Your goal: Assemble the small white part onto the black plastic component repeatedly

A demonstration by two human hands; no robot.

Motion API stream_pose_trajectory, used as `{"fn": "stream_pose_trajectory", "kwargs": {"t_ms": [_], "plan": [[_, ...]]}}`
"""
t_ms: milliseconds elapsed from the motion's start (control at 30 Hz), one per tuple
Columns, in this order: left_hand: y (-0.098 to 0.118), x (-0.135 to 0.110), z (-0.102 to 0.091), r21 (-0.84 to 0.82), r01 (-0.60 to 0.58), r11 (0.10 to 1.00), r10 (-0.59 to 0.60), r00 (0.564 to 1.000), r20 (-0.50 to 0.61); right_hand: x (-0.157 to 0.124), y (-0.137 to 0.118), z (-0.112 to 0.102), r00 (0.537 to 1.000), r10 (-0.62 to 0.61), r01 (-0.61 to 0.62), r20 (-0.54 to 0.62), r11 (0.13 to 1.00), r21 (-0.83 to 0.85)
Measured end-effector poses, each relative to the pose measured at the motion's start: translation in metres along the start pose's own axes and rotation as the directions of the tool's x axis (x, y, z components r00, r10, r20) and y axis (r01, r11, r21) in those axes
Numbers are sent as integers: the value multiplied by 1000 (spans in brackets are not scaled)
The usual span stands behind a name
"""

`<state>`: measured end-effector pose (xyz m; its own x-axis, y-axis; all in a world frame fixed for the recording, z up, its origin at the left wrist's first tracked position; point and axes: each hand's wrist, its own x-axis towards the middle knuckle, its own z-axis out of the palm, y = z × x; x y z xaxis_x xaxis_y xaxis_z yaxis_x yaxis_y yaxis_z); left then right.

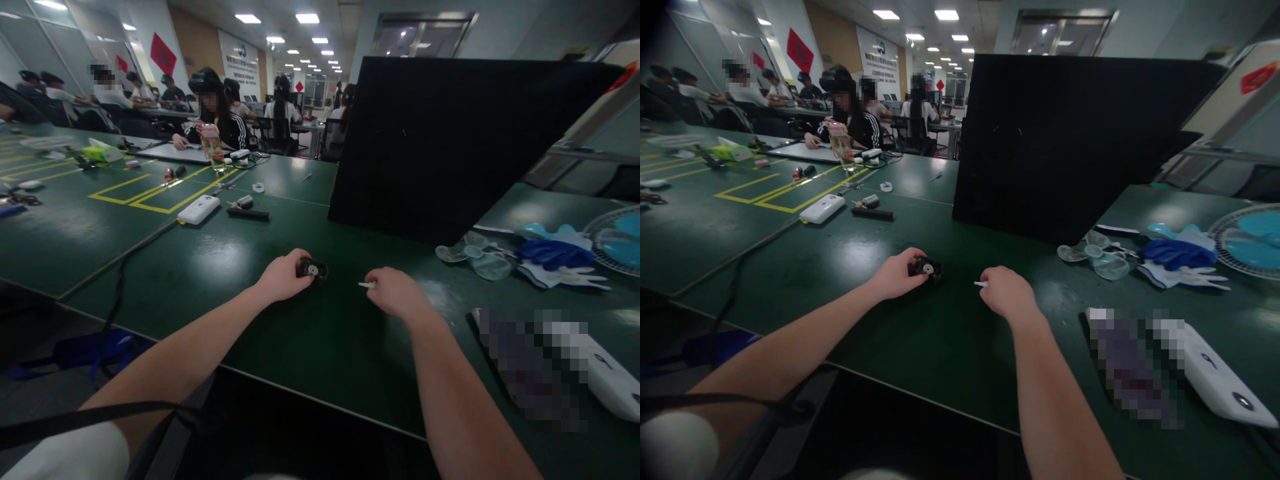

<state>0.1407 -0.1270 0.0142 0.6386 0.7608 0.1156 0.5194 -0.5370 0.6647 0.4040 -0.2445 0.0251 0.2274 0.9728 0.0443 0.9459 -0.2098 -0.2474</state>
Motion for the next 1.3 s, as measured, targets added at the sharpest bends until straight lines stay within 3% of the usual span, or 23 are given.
{"fn": "stream_pose_trajectory", "kwargs": {"t_ms": [100,200,300,433,533,767,967,1167,1300], "plan": [[1,-1,1,18,-27,999,27,1000,-4,-4,-31,3,989,-46,73,-141,978,197],[2,-1,3,28,-46,999,46,999,-3,-7,-56,7,961,-19,159,-277,855,494],[3,-2,4,17,-61,998,61,998,18,-10,-70,14,960,2,183,-281,754,630],[4,-3,4,-9,-72,997,72,996,46,-13,-73,16,975,-60,167,-216,839,518],[4,-3,4,7,-85,996,85,996,40,-15,-72,11,964,-129,216,-234,892,396],[6,-3,5,-23,-111,993,112,993,41,-12,-68,9,954,-184,241,-239,940,241],[6,-4,7,-55,-90,994,93,995,47,-10,-72,14,954,-168,226,-246,947,227],[5,-3,10,-67,-85,994,88,995,45,-4,-79,22,975,-59,98,-213,980,176],[7,-3,11,-50,-60,997,62,998,32,-4,-82,21,976,11,49,-216,962,269]]}}
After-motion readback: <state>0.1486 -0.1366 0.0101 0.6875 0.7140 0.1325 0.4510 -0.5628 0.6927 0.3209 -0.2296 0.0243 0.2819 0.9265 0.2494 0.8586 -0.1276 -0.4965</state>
